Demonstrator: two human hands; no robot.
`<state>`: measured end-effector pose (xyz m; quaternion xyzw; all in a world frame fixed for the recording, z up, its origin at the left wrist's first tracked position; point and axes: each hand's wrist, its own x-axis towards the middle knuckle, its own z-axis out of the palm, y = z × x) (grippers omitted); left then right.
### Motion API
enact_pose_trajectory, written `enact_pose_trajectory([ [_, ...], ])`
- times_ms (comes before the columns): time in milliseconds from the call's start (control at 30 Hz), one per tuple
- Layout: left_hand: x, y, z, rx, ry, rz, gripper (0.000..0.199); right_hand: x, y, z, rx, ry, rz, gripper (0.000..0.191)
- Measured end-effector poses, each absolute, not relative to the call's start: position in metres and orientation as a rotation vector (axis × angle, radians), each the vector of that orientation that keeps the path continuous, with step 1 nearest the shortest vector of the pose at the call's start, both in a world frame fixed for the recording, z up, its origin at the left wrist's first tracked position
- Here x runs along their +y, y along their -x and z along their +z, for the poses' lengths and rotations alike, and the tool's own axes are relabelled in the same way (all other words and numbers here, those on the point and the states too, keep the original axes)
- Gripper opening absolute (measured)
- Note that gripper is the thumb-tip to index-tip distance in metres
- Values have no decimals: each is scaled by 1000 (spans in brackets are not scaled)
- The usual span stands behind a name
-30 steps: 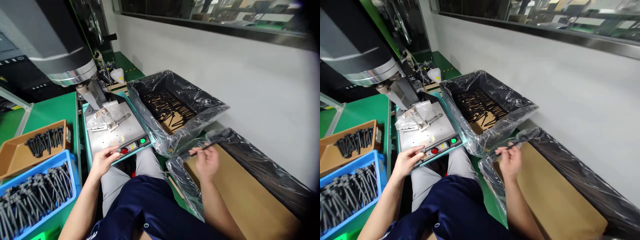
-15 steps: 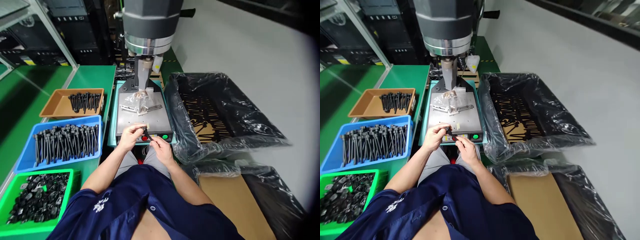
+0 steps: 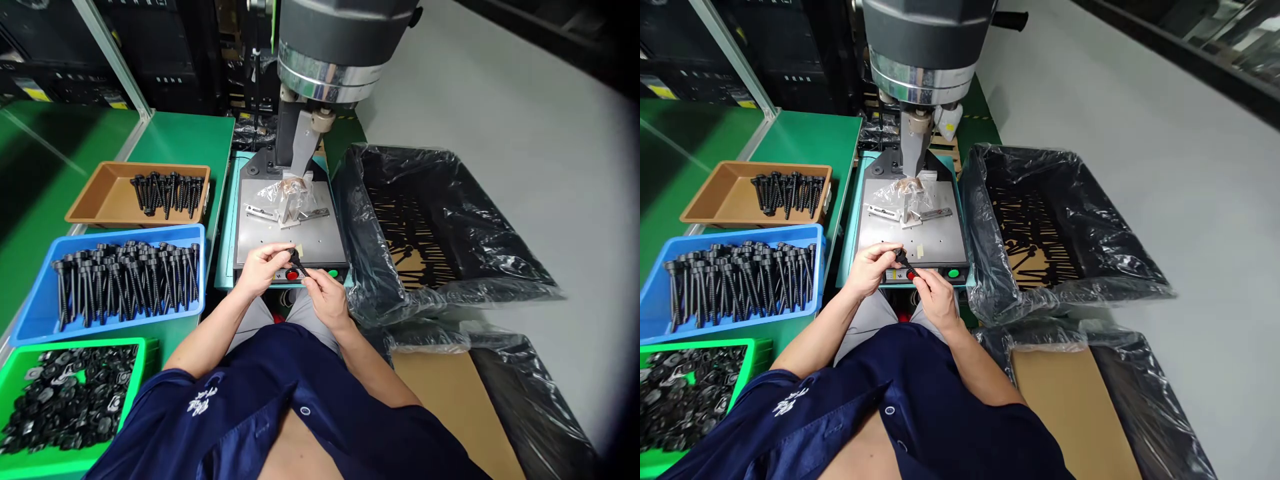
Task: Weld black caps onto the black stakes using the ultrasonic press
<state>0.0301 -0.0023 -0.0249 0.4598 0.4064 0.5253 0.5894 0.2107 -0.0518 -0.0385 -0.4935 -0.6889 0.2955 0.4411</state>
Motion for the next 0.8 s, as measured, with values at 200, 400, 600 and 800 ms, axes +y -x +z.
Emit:
enact_pose_trajectory([
  [200, -1, -34, -28, 934, -1035, 1209, 44, -51, -207, -46, -1570, 1279, 980, 23],
  [400, 2, -38, -30, 955, -1082, 1196, 38, -45, -202, -52, -1309, 1174, 1397, 28],
  [600, 0, -55, -42, 954, -1200, 1180, 30, -30, -200, -56, -1125, 1031, 1474, 37],
  [800, -2, -65, -57, 957, -1087, 1204, 46, -10, -197, -64, -1017, 931, 1501, 35],
])
